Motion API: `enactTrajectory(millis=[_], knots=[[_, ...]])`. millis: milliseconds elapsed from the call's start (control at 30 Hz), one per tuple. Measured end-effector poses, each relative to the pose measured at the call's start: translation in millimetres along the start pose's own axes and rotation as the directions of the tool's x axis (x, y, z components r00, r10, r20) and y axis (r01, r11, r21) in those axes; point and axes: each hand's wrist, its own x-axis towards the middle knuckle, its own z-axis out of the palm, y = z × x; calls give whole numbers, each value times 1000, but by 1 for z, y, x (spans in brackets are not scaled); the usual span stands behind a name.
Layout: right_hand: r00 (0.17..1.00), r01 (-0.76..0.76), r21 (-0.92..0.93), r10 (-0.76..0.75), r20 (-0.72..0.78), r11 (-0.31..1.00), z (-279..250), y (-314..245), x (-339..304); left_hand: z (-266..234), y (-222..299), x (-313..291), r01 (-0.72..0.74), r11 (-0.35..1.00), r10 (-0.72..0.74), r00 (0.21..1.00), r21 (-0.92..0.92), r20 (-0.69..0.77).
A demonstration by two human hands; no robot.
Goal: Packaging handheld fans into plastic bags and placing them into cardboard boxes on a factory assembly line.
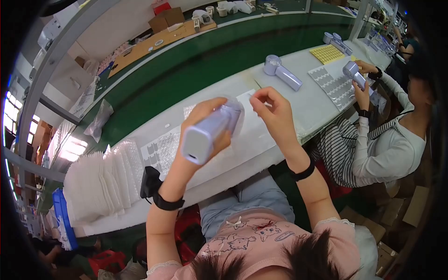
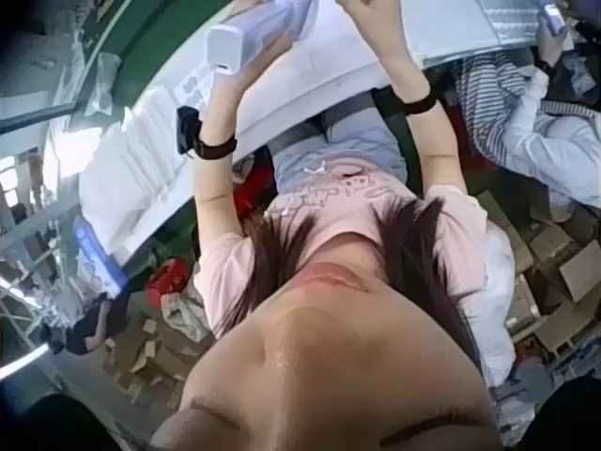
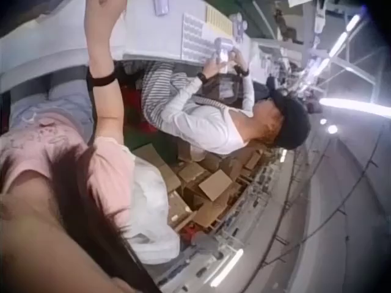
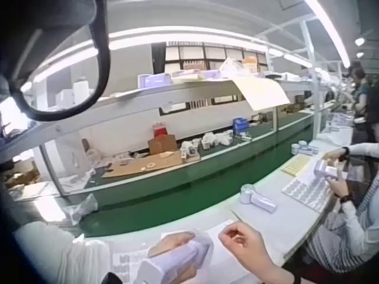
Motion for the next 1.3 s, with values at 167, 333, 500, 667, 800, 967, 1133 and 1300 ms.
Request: enactTrajectory(millis=[167,333,500,667,800,967,1133,1300], knots=[[984,-156,4,155,85,988,-9,-3,7,-1,-8,23,2,971,30,991,-238,133],[918,-189,-155,231,322,970,-26,0,28,-3,-4,35,-180,981,194,944,-77,268],[932,350,-425,-262,252,835,-20,17,27,6,-10,34,-90,990,115,959,-104,258],[967,-35,-215,88,239,976,-5,-15,26,15,-12,31,-73,997,76,987,-28,143],[967,210,-161,-229,-111,964,3,9,16,16,-12,36,171,966,-169,985,-194,30],[989,-144,-87,146,9,986,12,27,-19,27,-22,35,390,884,-386,920,-256,69],[977,-212,121,212,14,970,20,32,-18,37,-33,37,422,899,-415,906,-120,83],[998,-25,-174,13,-68,984,15,45,-19,39,-34,42,563,773,-538,826,-294,168]])
